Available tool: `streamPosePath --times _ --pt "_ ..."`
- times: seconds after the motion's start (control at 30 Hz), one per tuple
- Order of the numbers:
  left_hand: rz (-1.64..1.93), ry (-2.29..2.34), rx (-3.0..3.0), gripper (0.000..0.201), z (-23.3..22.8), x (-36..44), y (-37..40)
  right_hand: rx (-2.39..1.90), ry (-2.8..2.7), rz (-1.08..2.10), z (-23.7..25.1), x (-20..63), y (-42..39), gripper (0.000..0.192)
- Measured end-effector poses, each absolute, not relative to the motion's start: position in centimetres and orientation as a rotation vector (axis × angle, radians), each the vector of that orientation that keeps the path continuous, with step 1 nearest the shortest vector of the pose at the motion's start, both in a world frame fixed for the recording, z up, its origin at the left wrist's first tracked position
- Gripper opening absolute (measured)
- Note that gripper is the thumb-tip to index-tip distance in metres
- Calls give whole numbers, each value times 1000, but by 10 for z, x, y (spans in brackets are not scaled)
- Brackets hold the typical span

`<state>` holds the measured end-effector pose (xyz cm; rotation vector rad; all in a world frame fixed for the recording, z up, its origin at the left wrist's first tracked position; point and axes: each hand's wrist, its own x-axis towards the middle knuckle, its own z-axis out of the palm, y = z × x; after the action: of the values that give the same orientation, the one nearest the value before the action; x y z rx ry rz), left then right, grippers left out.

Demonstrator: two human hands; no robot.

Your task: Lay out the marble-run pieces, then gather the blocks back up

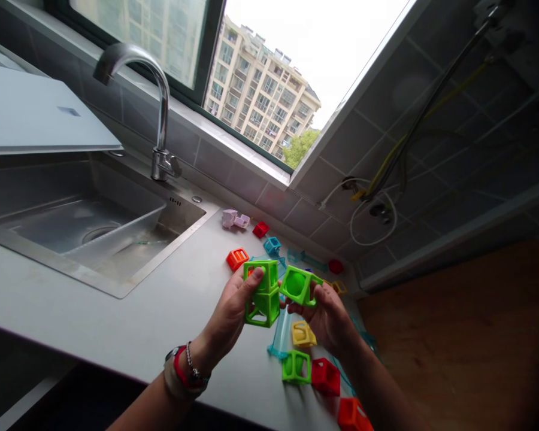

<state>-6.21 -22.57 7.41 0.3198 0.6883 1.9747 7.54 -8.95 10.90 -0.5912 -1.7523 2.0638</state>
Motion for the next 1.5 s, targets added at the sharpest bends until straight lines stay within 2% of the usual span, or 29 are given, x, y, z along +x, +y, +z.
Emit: streamPosePath --times 0.13,0.27,0.37,0.87,1.5 --pt "1979 729 359 55 71 -63 -225 -601 -1768 1974 110 77 -90 50" --pt "1997 823 432 53 67 -66 -223 -592 -1882 1672 116 73 -87 41" --pt "1993 891 512 54 63 -67 -221 -570 -1987 1573 121 69 -89 41" --pt "1987 888 517 52 64 -63 -220 -618 -2064 1618 125 67 -94 39" --pt "1978 883 499 63 59 -56 -220 -689 -2044 1636 125 72 -99 43"
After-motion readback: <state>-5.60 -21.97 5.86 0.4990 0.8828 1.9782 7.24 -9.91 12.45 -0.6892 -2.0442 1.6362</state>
